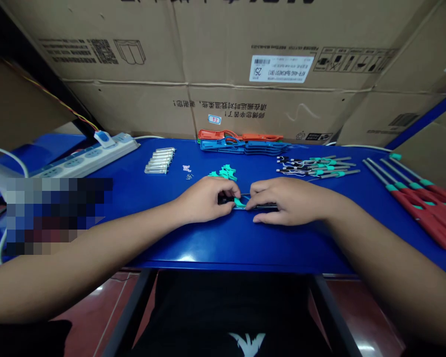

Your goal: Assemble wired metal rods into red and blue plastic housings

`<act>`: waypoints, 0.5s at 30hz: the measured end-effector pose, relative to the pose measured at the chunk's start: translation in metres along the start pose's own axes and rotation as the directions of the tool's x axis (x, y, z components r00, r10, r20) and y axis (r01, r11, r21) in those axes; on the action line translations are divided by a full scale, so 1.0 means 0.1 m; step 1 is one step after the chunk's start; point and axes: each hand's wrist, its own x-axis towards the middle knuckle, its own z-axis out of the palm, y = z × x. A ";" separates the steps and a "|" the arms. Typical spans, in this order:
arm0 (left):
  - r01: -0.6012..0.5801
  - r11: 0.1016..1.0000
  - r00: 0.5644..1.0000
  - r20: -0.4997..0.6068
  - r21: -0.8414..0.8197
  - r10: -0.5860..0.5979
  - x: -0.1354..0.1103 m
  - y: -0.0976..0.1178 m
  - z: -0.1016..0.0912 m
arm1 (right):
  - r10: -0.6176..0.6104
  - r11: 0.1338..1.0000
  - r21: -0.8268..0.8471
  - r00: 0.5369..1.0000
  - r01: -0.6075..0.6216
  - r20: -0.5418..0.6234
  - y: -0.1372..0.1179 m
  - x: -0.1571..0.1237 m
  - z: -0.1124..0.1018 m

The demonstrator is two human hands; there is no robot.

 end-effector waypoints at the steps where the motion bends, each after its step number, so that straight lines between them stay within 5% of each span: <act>1: 0.007 1.000 1.000 -0.002 -0.006 -0.007 0.00 0.00 0.01 | -0.013 1.000 0.021 1.000 0.013 -0.003 0.02 0.00 -0.01; 5: 0.027 0.999 0.999 -0.024 -0.019 -0.027 0.00 -0.02 0.03 | -0.055 0.993 0.100 0.995 0.063 -0.088 0.18 -0.09 -0.10; 8: 0.026 1.000 0.999 -0.025 -0.017 -0.026 0.00 -0.04 0.04 | 0.083 0.997 0.024 0.953 -0.079 -0.291 0.38 -0.25 -0.23; 10: 0.016 1.000 1.000 -0.014 -0.018 -0.016 0.00 -0.05 0.04 | 0.242 0.963 -0.002 0.873 -0.268 -0.422 0.54 -0.35 -0.28; 13: -0.024 0.999 1.000 -0.009 -0.024 0.024 0.00 -0.05 0.02 | 0.447 0.859 0.057 0.693 -0.508 -0.566 0.77 -0.38 -0.27; 15: -0.042 0.999 0.999 -0.021 -0.025 0.041 0.00 -0.05 0.01 | 0.496 0.821 0.067 0.649 -0.567 -0.577 0.91 -0.30 -0.24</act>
